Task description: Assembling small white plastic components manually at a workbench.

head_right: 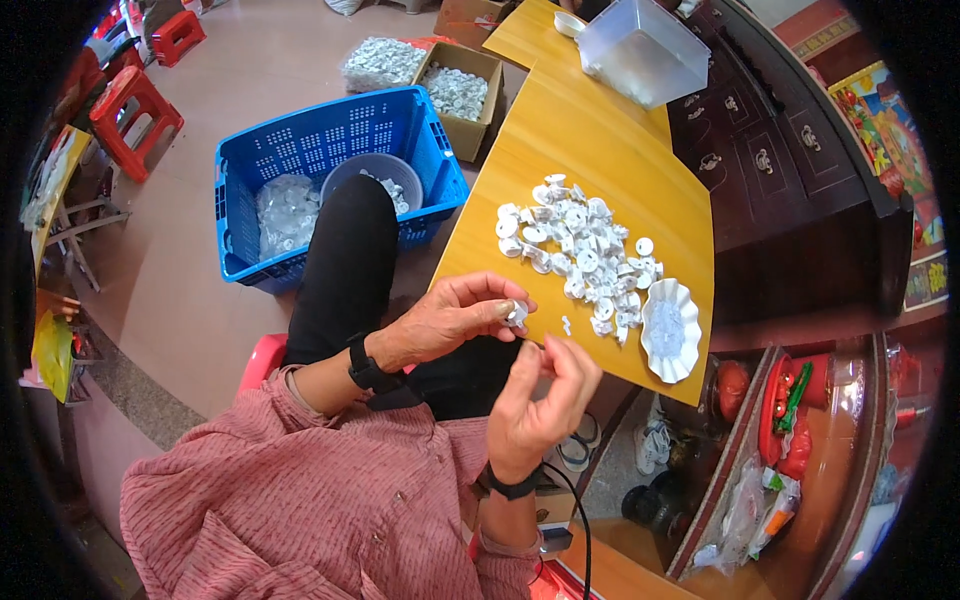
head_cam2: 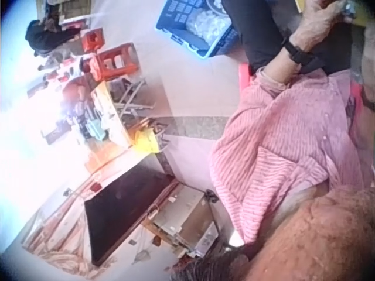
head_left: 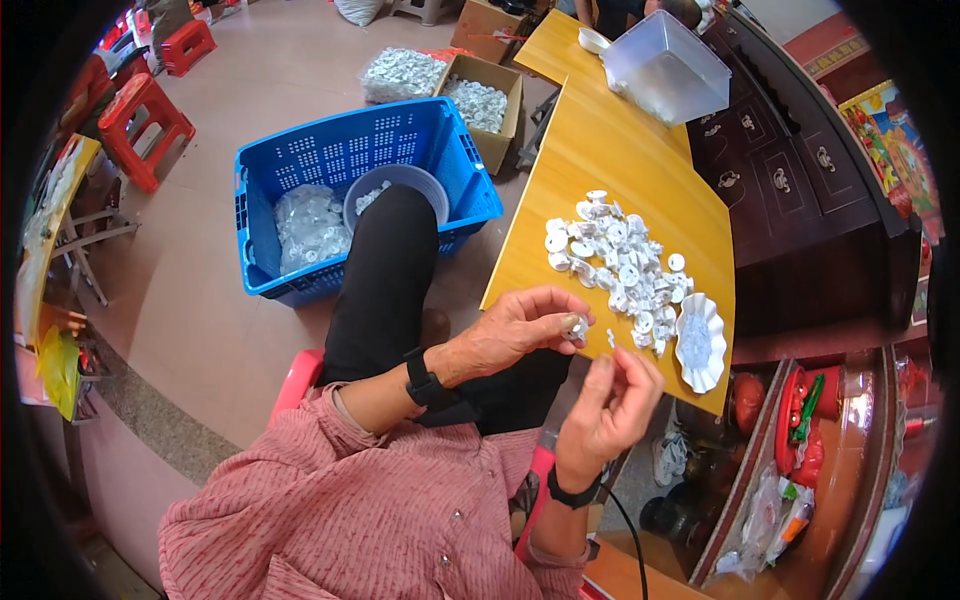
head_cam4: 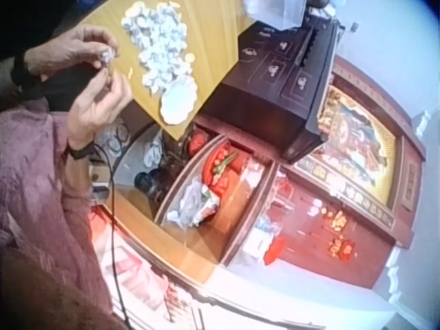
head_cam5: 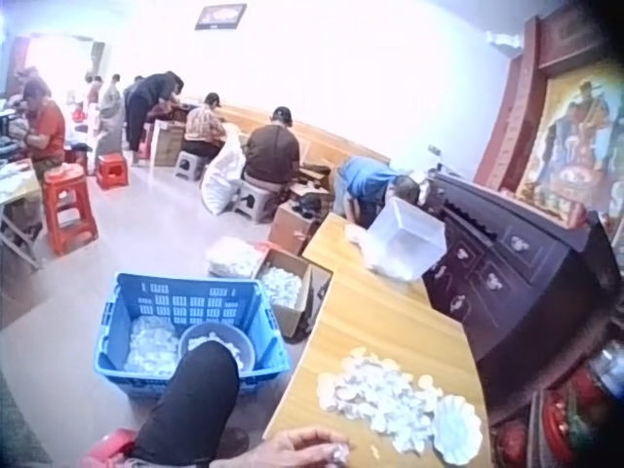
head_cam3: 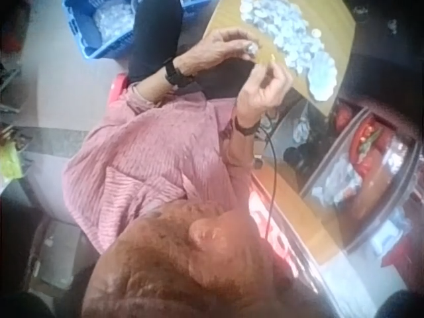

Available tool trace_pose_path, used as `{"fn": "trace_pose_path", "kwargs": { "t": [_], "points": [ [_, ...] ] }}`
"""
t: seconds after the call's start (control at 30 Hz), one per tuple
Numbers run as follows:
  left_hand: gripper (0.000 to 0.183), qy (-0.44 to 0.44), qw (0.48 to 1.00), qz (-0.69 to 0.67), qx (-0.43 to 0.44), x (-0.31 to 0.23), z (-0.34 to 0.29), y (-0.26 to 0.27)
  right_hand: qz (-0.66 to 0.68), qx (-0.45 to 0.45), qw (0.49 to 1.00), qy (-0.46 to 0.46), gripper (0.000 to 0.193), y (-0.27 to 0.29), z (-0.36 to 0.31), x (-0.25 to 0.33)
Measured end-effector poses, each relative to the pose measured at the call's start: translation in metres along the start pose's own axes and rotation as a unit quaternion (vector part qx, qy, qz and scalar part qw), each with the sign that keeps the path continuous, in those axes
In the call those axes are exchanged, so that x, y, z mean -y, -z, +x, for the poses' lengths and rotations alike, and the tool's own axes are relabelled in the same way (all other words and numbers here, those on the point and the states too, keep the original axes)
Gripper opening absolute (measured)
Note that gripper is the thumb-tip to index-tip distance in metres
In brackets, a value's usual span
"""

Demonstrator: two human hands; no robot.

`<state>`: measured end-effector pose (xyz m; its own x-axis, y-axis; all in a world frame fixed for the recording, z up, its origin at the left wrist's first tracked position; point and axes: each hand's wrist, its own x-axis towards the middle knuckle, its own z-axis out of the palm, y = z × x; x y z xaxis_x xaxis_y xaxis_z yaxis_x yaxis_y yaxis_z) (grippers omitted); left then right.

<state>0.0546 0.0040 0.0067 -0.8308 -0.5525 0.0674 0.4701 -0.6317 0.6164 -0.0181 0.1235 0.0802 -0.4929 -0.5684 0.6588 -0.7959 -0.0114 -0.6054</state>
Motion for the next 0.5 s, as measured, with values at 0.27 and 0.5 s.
{"fn": "trace_pose_path", "kwargs": {
  "t": [0.27,0.5],
  "points": [
    [0.023,-0.081,0.988,0.131,-0.013,0.002,-0.004,-0.007,-0.028,0.051,0.998,-0.033,0.015,-0.017,-0.002,-0.013],
    [0.025,-0.075,0.988,0.133,-0.004,0.003,-0.005,-0.009,0.011,0.035,0.998,-0.058,0.007,-0.016,-0.004,-0.018]
  ]
}}
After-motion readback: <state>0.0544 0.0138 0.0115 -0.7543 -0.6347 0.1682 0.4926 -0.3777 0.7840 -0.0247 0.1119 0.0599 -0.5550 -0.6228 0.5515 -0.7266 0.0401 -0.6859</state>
